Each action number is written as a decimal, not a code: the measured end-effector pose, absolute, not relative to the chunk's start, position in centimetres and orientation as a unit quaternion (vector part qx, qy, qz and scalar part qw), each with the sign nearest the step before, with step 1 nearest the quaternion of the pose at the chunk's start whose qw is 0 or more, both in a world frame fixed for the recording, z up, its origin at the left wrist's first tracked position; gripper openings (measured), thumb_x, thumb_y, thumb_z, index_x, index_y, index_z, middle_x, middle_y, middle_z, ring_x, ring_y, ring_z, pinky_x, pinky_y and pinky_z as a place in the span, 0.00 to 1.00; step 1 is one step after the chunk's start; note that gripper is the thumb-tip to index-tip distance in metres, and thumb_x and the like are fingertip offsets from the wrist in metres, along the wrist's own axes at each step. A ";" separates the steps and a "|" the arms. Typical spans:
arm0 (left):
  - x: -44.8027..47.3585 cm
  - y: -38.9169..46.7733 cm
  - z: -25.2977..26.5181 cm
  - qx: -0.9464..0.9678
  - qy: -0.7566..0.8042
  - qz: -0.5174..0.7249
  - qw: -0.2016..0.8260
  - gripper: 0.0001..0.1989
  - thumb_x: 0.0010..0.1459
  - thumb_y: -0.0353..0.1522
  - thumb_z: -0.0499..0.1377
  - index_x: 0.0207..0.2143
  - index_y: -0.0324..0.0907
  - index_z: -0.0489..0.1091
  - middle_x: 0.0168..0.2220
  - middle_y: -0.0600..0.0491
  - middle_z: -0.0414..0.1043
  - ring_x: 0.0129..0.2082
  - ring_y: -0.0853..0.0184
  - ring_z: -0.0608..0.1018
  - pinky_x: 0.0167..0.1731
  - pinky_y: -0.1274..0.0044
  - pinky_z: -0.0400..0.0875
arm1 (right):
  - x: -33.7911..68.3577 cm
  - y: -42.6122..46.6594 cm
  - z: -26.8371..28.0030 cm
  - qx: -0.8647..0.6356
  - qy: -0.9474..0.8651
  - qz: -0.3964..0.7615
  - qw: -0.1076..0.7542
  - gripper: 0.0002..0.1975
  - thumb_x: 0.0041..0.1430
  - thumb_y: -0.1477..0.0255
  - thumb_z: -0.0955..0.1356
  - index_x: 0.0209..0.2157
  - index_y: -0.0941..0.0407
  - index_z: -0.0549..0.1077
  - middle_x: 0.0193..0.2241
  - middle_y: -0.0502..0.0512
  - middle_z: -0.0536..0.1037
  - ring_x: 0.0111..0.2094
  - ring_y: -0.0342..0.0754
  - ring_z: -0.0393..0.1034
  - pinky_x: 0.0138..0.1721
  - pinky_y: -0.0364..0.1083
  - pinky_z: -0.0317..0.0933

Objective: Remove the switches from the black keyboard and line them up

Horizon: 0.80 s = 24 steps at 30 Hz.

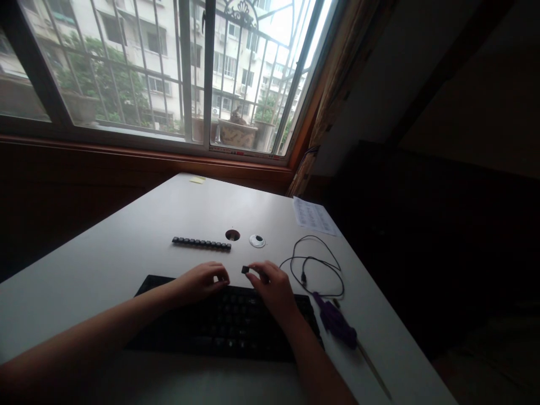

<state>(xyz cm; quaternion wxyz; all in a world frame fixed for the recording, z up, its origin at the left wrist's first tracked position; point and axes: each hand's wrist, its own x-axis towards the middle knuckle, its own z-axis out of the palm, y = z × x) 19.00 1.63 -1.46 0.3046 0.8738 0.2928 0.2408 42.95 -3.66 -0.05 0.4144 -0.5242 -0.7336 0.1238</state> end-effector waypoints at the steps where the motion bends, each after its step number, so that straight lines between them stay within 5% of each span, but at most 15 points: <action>1: 19.0 1.5 -1.5 0.883 0.281 0.239 0.290 0.05 0.62 0.32 0.59 0.37 0.41 0.74 0.36 0.50 0.74 0.36 0.63 0.74 0.37 0.75 0.68 | 43.3 -3.2 0.2 -0.529 -0.734 0.121 0.408 0.10 0.58 0.66 0.71 0.40 0.53 0.78 0.27 0.51 0.74 0.25 0.45 0.65 0.30 0.45 0.62; 12: 19.0 1.2 -1.2 0.903 0.271 0.224 0.245 0.02 0.58 0.28 0.62 0.35 0.40 0.74 0.38 0.49 0.71 0.37 0.63 0.73 0.37 0.75 0.69 | 43.7 5.2 0.2 -0.579 -0.767 0.124 0.249 0.10 0.56 0.68 0.70 0.38 0.56 0.80 0.32 0.54 0.80 0.31 0.48 0.71 0.36 0.45 0.63; 24: 19.1 1.2 -1.3 0.907 0.268 0.220 0.239 0.04 0.61 0.30 0.59 0.35 0.41 0.74 0.37 0.49 0.72 0.36 0.63 0.74 0.37 0.75 0.68 | 41.7 10.0 -1.6 -0.580 -0.777 0.140 0.201 0.09 0.55 0.70 0.71 0.38 0.55 0.81 0.31 0.54 0.81 0.33 0.49 0.73 0.36 0.44 0.61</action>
